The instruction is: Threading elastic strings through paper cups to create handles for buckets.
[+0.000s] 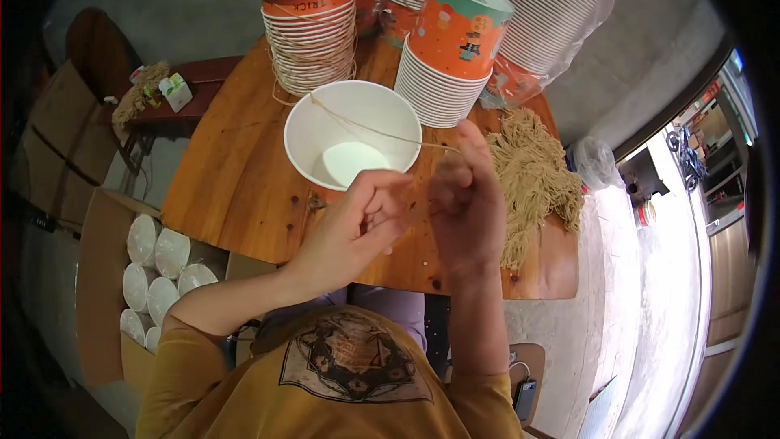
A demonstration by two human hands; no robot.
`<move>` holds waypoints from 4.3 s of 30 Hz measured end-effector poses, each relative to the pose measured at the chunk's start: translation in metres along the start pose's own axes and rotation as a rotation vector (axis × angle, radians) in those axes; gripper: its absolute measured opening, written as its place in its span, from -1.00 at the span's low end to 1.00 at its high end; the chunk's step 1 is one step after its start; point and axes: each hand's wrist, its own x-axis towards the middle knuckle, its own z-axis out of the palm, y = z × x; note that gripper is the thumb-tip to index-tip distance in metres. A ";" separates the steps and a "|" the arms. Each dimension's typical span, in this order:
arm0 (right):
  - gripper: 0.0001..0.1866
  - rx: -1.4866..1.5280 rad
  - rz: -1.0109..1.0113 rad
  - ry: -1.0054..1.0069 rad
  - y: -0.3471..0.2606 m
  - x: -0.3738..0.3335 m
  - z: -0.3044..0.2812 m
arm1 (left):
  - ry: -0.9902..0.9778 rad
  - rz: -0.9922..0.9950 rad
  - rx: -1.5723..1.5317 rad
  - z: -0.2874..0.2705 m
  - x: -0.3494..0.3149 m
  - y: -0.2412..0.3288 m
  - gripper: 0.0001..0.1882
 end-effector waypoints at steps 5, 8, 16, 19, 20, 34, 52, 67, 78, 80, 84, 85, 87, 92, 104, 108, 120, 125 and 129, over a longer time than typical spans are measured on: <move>-0.70 -0.098 -0.136 0.035 -0.004 0.005 -0.039 | 0.006 -0.033 0.172 -0.009 -0.007 -0.008 -0.66; -0.71 -0.568 -0.297 0.083 0.009 0.005 -0.067 | 0.004 0.011 0.337 -0.007 -0.005 -0.004 -0.67; -0.61 -1.349 -0.625 -0.319 0.023 -0.042 -0.052 | -0.040 0.136 0.590 -0.011 -0.004 -0.002 -0.71; -0.64 -0.881 -0.189 -0.186 0.039 -0.047 -0.056 | -0.092 0.062 0.594 -0.010 0.000 0.007 -0.73; -0.64 -0.875 -0.189 -0.184 0.041 -0.045 -0.061 | -0.075 0.081 0.569 -0.010 0.002 0.008 -0.73; -0.81 -1.337 -0.683 0.173 0.049 -0.019 -0.056 | 0.094 0.446 1.067 -0.026 0.029 0.017 -0.72; -0.75 -1.391 -0.846 0.126 0.059 0.001 -0.059 | 0.046 0.064 0.845 -0.024 0.032 0.014 -0.68; -0.81 -1.420 -0.807 0.123 0.064 0.007 -0.054 | -0.261 -0.173 0.771 -0.044 0.074 0.020 -0.84; -0.87 -1.059 -0.431 0.012 0.038 0.003 -0.045 | -0.131 0.206 0.919 -0.042 0.057 0.025 -0.94; -0.91 -1.151 -0.333 -0.063 0.037 0.004 -0.040 | -0.144 0.301 0.953 -0.045 0.055 0.026 -0.95; -0.90 -1.249 -0.196 -0.078 0.034 0.004 -0.025 | -0.144 0.345 0.981 -0.051 0.050 0.025 -0.94; -0.90 -1.167 -0.178 -0.072 0.037 0.006 -0.027 | -0.093 0.217 0.792 -0.052 0.049 0.023 -0.90; -0.90 -1.095 -0.169 -0.072 0.041 0.008 -0.029 | -0.040 0.105 0.597 -0.057 0.047 0.018 -0.87; -0.90 -0.790 0.053 -0.003 0.044 0.004 -0.028 | -0.274 -0.391 0.232 -0.061 0.053 0.031 -0.70; -0.78 -1.032 -0.079 -0.123 0.011 -0.005 -0.026 | -0.285 -0.428 0.005 -0.070 0.077 0.000 -0.86; -0.82 -1.335 -0.070 -0.297 -0.021 -0.006 -0.022 | -0.241 -0.389 -0.092 -0.061 0.075 0.004 -0.89; -0.87 -1.135 -0.176 -0.454 -0.018 0.030 -0.016 | -0.508 -0.419 -0.073 -0.051 0.076 0.007 -0.85; -0.88 -1.287 -0.282 -0.331 -0.013 0.025 -0.035 | -0.485 -0.476 -0.155 -0.050 0.076 0.004 -0.82; -0.88 -1.173 -0.311 -0.333 -0.016 0.014 -0.051 | -0.453 -0.517 -0.209 -0.050 0.077 -0.003 -0.82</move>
